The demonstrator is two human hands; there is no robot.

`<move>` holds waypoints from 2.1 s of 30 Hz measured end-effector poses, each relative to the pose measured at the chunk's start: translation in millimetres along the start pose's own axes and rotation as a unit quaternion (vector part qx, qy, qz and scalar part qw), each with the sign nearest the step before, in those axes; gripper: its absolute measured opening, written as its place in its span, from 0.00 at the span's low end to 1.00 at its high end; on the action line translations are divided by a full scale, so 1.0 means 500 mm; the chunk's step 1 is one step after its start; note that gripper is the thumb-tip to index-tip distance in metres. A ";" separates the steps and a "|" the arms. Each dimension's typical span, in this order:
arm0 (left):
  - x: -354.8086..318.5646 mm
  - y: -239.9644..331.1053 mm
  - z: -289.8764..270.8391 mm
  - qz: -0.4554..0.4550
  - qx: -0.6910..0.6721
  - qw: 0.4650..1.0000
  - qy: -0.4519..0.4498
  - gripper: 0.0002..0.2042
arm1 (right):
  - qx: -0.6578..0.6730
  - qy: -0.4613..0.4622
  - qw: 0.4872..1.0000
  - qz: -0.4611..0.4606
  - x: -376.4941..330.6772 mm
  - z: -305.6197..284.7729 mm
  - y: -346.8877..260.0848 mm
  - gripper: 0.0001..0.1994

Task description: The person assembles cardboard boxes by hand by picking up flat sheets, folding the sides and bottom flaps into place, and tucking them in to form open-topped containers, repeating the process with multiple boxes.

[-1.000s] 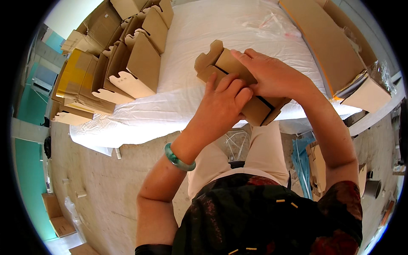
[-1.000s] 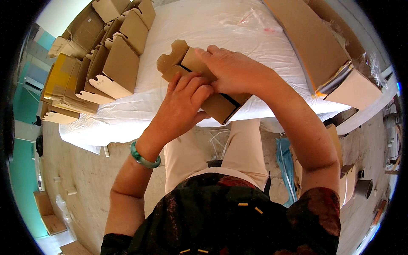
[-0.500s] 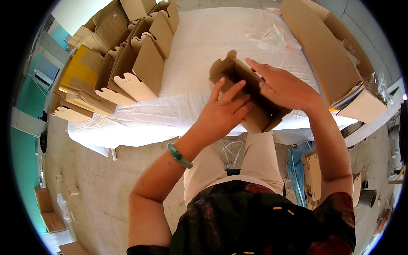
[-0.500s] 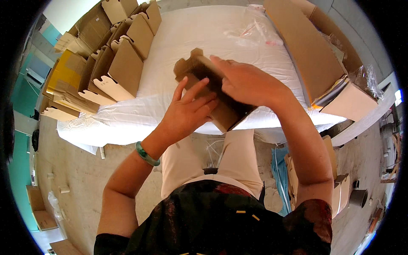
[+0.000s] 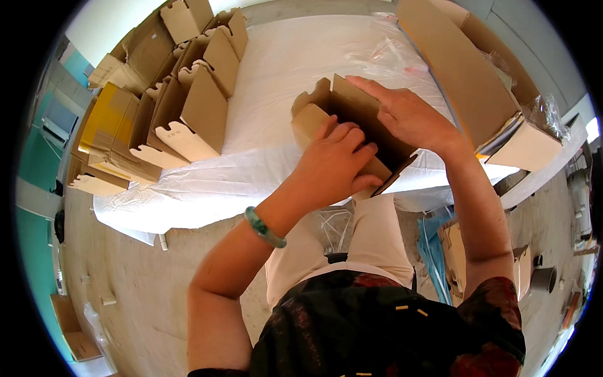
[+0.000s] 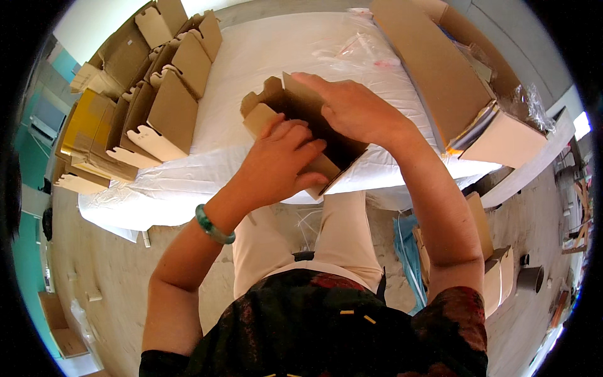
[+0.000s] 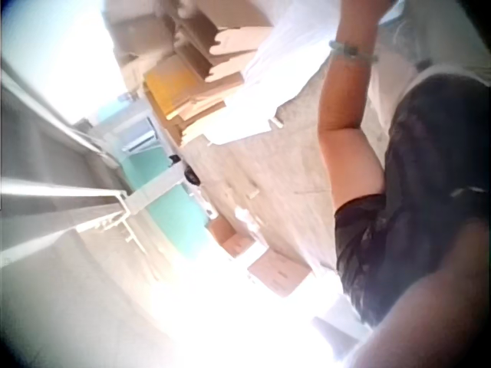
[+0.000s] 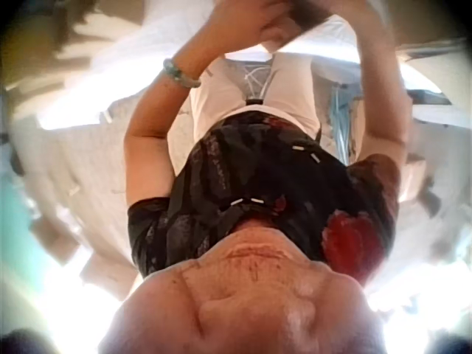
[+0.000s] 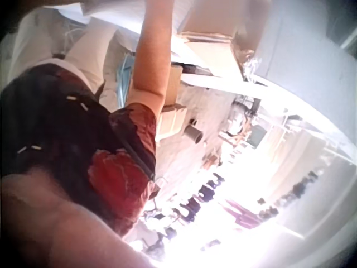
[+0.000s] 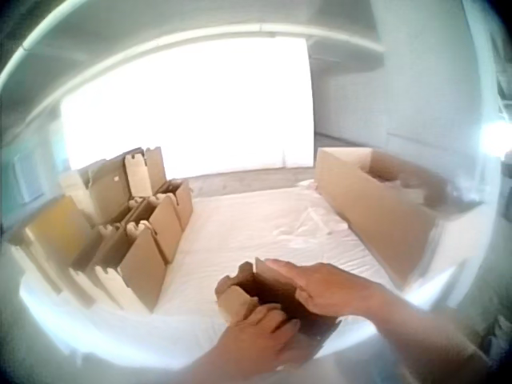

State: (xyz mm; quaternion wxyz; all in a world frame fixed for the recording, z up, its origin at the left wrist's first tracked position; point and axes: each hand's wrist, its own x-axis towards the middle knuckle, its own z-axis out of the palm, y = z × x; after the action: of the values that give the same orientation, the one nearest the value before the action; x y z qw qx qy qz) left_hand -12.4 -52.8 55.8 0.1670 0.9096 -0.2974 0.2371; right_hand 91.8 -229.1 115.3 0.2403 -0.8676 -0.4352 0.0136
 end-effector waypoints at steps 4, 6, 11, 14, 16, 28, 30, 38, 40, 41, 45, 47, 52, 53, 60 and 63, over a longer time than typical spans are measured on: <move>-0.021 0.011 -0.043 0.020 0.017 0.996 0.084 0.17 | -0.019 0.046 0.999 -0.007 -0.005 0.006 0.011 0.34; -0.040 0.008 -0.050 0.023 0.036 0.993 0.111 0.15 | 0.021 -0.021 0.998 0.061 -0.009 -0.019 -0.007 0.33; -0.071 -0.009 -0.070 -0.029 -0.007 0.986 0.167 0.10 | -0.017 0.020 0.999 -0.024 0.000 0.006 -0.014 0.31; -0.053 -0.019 -0.081 -0.063 -0.032 0.978 0.195 0.07 | -0.029 0.030 0.998 -0.052 0.023 0.008 -0.056 0.30; -0.034 -0.010 -0.089 -0.108 -0.065 0.973 0.196 0.07 | -0.092 0.089 0.987 -0.101 0.044 0.021 -0.044 0.30; -0.058 -0.025 -0.031 -0.077 -0.054 0.960 0.263 0.09 | -0.274 0.026 0.950 -0.150 0.101 0.037 -0.051 0.09; -0.057 -0.024 -0.029 -0.074 -0.061 0.962 0.257 0.09 | -0.289 0.052 0.934 -0.206 0.091 0.061 -0.047 0.05; -0.036 -0.051 -0.059 -0.152 -0.207 0.923 0.288 0.10 | -0.238 -0.103 0.957 -0.128 0.128 0.049 -0.039 0.06; -0.018 -0.081 -0.067 -0.196 -0.256 0.891 0.319 0.10 | -0.097 -0.122 0.984 -0.087 0.154 0.040 -0.048 0.05; -0.012 -0.099 -0.071 -0.230 -0.266 0.884 0.308 0.11 | -0.092 -0.138 0.986 -0.031 0.167 0.032 -0.060 0.05; -0.005 -0.171 -0.071 -0.362 -0.364 0.825 0.234 0.14 | -0.163 0.002 0.979 -0.120 0.191 0.052 -0.051 0.07; -0.012 -0.184 -0.052 -0.405 -0.419 0.791 0.186 0.15 | -0.156 -0.113 0.981 -0.037 0.209 0.043 -0.039 0.07; -0.035 -0.164 -0.017 -0.427 -0.497 0.745 0.124 0.20 | -0.118 -0.179 0.977 -0.012 0.209 0.040 -0.039 0.04; -0.036 -0.163 -0.012 -0.423 -0.496 0.747 0.130 0.21 | -0.117 -0.176 0.977 -0.018 0.205 0.037 -0.042 0.03; -0.036 -0.162 -0.002 -0.425 -0.484 0.750 0.148 0.20 | -0.209 -0.157 0.965 -0.024 0.217 0.056 -0.070 0.05; -0.041 -0.162 0.004 -0.416 -0.480 0.758 0.148 0.19 | -0.176 -0.155 0.972 -0.025 0.210 0.047 -0.054 0.06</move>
State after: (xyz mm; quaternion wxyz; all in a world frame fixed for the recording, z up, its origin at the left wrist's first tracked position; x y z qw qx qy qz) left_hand 24.0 18.1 30.2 0.7058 0.6980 0.0640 0.1022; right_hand 131.1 -126.0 125.5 0.0140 -0.8723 -0.4844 0.0652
